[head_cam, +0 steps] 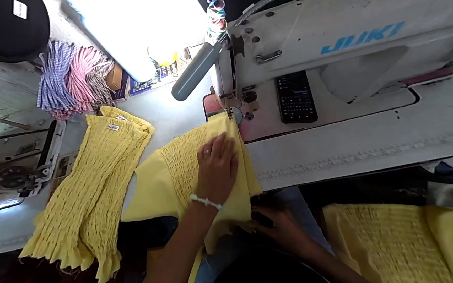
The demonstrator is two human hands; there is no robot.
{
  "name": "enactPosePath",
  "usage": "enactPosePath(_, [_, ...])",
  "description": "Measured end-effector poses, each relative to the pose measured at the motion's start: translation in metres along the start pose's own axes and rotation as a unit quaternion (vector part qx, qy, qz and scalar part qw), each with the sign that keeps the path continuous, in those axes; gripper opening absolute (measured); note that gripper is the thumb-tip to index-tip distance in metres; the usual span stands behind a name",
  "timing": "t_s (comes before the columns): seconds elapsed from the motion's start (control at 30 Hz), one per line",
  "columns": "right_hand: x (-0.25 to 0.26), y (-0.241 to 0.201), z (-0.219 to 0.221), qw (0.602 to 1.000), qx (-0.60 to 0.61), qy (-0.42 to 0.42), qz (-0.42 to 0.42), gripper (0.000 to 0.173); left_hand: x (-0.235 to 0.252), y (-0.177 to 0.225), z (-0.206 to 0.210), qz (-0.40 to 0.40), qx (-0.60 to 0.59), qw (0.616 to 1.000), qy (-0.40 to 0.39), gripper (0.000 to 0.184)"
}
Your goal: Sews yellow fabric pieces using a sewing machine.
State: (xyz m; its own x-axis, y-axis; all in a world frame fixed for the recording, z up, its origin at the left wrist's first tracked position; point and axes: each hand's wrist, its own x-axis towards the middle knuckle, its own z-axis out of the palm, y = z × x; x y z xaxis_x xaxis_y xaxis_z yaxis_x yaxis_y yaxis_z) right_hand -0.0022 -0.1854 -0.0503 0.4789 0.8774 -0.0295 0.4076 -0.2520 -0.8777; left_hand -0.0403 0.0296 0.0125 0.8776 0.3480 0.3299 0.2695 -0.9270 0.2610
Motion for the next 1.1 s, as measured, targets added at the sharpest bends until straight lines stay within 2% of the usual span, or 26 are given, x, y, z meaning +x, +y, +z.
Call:
enactPosePath(0.13, [-0.009, 0.000, 0.015, 1.000, 0.000, 0.019, -0.013, 0.026, -0.081, 0.029, -0.014, 0.051, -0.055, 0.993, 0.089, 0.024])
enactPosePath(0.23, [-0.018, -0.003, 0.015, 0.999, 0.003, 0.037, -0.028, 0.024, -0.149, 0.044, 0.001, 0.058, -0.134, 0.986, 0.084, 0.018])
enactPosePath(0.33, [-0.022, -0.010, 0.012, 0.987, 0.156, -0.042, 0.021, 0.025, -0.194, 0.050, 0.022, -0.006, -0.190, 0.979, 0.067, 0.045])
enactPosePath(0.37, [-0.021, -0.014, 0.011, 0.971, 0.219, -0.078, 0.057, 0.021, -0.200, 0.052, 0.023, -0.044, -0.212, 0.975, 0.056, 0.049])
enactPosePath(0.43, [-0.022, -0.024, 0.010, 0.939, 0.310, -0.100, 0.109, 0.018, -0.201, 0.059, 0.015, -0.119, -0.244, 0.961, 0.043, 0.043])
enactPosePath(0.5, [-0.023, -0.030, 0.011, 0.913, 0.370, -0.090, 0.147, 0.034, -0.200, 0.064, 0.001, -0.152, -0.267, 0.951, 0.023, 0.033])
enactPosePath(0.57, [-0.026, -0.034, 0.008, 0.884, 0.414, -0.092, 0.198, 0.046, -0.205, 0.065, -0.008, -0.141, -0.288, 0.947, 0.007, 0.027])
enactPosePath(0.6, [-0.028, -0.035, 0.006, 0.870, 0.430, -0.094, 0.223, 0.043, -0.208, 0.064, -0.010, -0.135, -0.298, 0.945, 0.011, 0.024])
enactPosePath(0.67, [-0.033, -0.037, 0.004, 0.859, 0.440, -0.089, 0.244, 0.026, -0.215, 0.060, -0.012, -0.133, -0.317, 0.938, 0.031, 0.022])
enactPosePath(0.73, [-0.039, -0.038, 0.002, 0.863, 0.442, -0.089, 0.229, 0.021, -0.219, 0.056, -0.016, -0.139, -0.333, 0.931, 0.047, 0.023])
enactPosePath(0.87, [-0.047, -0.049, -0.002, 0.886, 0.427, -0.028, 0.178, 0.030, -0.222, 0.051, -0.026, -0.115, -0.358, 0.924, 0.062, 0.028])
enactPosePath(0.97, [-0.054, -0.054, -0.004, 0.919, 0.390, 0.013, 0.053, 0.037, -0.222, 0.048, -0.029, -0.079, -0.341, 0.933, 0.081, 0.027])
enactPosePath(1.07, [-0.056, -0.054, -0.008, 0.910, 0.410, -0.016, -0.055, 0.018, -0.222, 0.044, -0.029, -0.044, -0.314, 0.944, 0.091, 0.023])
enactPosePath(1.1, [-0.054, -0.053, -0.011, 0.909, 0.404, -0.037, -0.092, 0.019, -0.222, 0.043, -0.030, -0.043, -0.314, 0.944, 0.091, 0.023])
